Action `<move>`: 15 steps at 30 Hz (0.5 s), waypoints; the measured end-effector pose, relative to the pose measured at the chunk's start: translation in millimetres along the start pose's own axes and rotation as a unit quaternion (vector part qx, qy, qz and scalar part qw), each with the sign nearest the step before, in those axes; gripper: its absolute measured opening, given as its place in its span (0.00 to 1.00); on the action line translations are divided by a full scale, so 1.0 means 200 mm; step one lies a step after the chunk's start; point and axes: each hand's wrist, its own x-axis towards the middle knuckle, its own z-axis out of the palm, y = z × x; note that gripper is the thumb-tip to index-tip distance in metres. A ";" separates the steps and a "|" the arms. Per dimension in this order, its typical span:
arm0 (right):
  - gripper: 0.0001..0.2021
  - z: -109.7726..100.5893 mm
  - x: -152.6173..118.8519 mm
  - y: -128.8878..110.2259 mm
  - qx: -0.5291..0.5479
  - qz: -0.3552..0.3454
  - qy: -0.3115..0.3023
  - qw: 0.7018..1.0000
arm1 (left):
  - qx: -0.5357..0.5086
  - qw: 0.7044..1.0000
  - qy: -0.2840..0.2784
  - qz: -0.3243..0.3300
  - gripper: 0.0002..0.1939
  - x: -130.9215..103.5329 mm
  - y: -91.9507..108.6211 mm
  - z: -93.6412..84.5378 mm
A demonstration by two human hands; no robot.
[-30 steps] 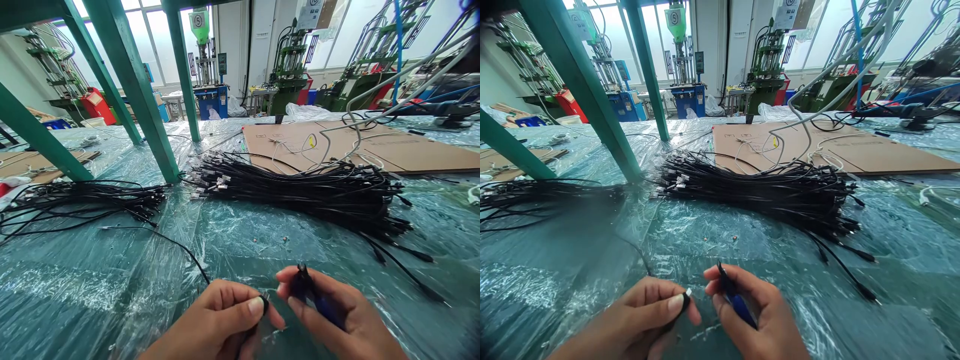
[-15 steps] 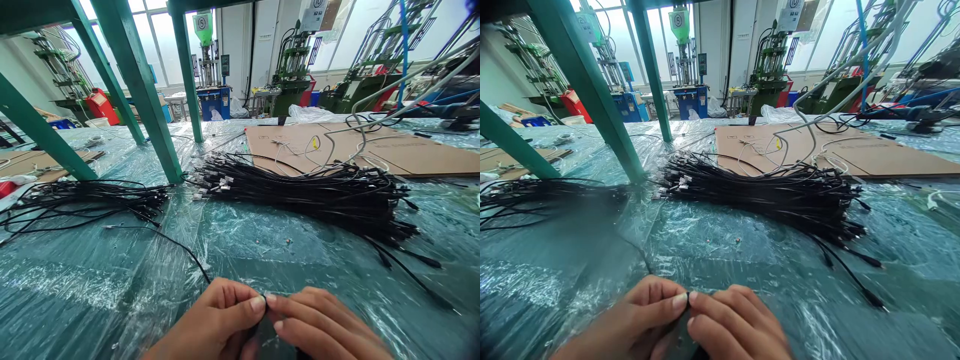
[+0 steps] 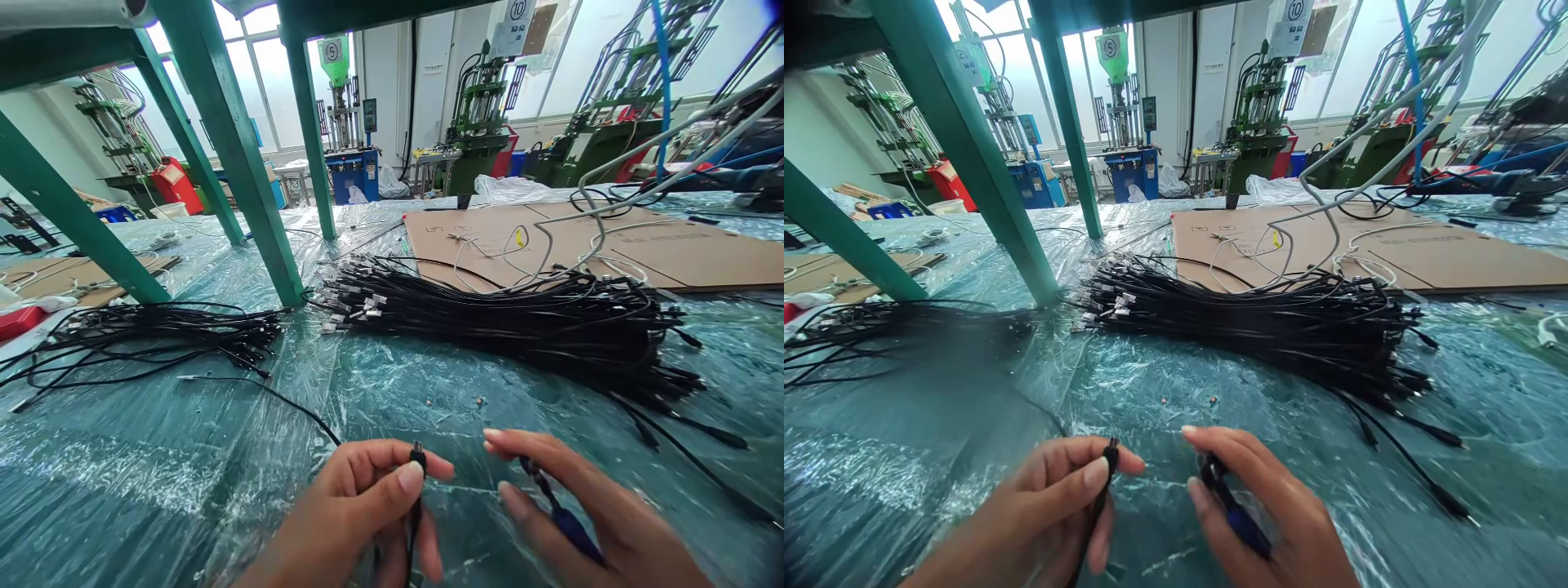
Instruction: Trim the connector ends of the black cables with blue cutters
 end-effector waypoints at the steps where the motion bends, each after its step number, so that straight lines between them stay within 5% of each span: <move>1: 0.13 0.01 0.00 0.01 0.038 0.052 -0.016 0.998 | -0.014 1.000 -0.009 0.001 0.19 0.00 0.00 -0.01; 5: 0.17 0.03 0.00 0.04 0.158 0.197 -0.043 0.967 | -0.060 0.997 -0.046 0.014 0.17 0.02 -0.02 -0.03; 11: 0.21 0.03 0.01 0.03 0.203 0.273 -0.075 0.937 | -0.035 0.998 -0.031 0.046 0.15 0.03 -0.02 -0.03; 15: 0.22 0.06 0.02 -0.04 0.207 0.327 -0.035 0.921 | -0.019 0.998 -0.022 0.059 0.17 0.02 -0.02 -0.02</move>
